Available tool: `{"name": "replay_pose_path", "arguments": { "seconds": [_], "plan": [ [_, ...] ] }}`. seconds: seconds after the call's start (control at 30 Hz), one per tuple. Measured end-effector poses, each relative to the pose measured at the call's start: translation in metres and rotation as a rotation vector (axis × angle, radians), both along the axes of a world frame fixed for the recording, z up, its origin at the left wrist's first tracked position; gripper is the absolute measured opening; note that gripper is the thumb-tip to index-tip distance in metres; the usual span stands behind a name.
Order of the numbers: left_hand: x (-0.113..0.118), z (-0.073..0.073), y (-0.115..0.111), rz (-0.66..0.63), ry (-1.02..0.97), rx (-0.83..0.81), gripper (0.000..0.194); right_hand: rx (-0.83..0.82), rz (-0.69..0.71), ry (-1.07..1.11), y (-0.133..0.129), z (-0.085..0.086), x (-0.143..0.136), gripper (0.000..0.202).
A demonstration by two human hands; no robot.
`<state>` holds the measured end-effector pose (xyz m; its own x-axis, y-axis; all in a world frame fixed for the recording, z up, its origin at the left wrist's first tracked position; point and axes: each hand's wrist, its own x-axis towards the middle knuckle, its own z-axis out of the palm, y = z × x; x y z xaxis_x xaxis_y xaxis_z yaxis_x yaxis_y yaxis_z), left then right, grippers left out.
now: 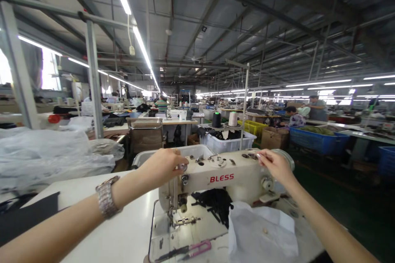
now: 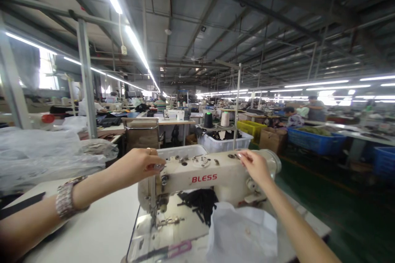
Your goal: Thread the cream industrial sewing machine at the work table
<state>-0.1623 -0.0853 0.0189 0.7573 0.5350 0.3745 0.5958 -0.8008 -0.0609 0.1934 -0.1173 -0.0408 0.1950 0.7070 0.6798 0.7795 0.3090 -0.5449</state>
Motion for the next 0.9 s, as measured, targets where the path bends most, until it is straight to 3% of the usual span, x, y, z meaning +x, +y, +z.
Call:
{"name": "replay_pose_path", "arguments": {
  "seconds": [0.13,0.23,0.3,0.37,0.43,0.53,0.6,0.67,0.8,0.9],
  "plan": [
    [0.026,-0.009,0.006,0.043,0.215,0.094,0.013,-0.042,-0.036,-0.061,-0.038,0.007,0.009,0.026],
    [0.031,-0.012,0.009,0.098,0.12,0.049,0.009,-0.031,-0.043,-0.046,-0.061,0.005,0.006,0.027],
    [0.027,-0.014,0.011,0.135,-0.022,-0.022,0.011,-0.035,-0.029,-0.031,-0.076,-0.006,0.002,0.027],
    [0.021,-0.018,0.014,0.119,-0.249,-0.165,0.014,-0.066,0.003,-0.058,-0.087,-0.023,-0.002,0.024],
    [0.017,-0.028,0.014,0.034,-0.569,-0.434,0.02,-0.107,0.046,-0.127,-0.094,-0.045,-0.008,0.021],
    [0.017,-0.051,0.005,-0.125,-0.988,-0.876,0.028,-0.184,0.105,-0.234,-0.093,-0.072,-0.02,0.019],
    [0.021,-0.068,-0.007,-0.182,-1.144,-1.036,0.033,-0.235,0.118,-0.298,-0.09,-0.08,-0.027,0.02],
    [0.026,-0.081,-0.022,-0.21,-1.238,-1.097,0.034,-0.212,0.062,-0.33,-0.088,-0.078,-0.035,0.023],
    [0.037,-0.097,-0.052,-0.201,-1.295,-1.145,0.032,0.067,-0.075,-0.211,-0.094,-0.059,-0.074,0.028],
    [0.043,-0.102,-0.067,-0.152,-1.299,-1.074,0.03,0.068,0.159,0.006,-0.097,-0.056,-0.128,0.03]
  ]
}}
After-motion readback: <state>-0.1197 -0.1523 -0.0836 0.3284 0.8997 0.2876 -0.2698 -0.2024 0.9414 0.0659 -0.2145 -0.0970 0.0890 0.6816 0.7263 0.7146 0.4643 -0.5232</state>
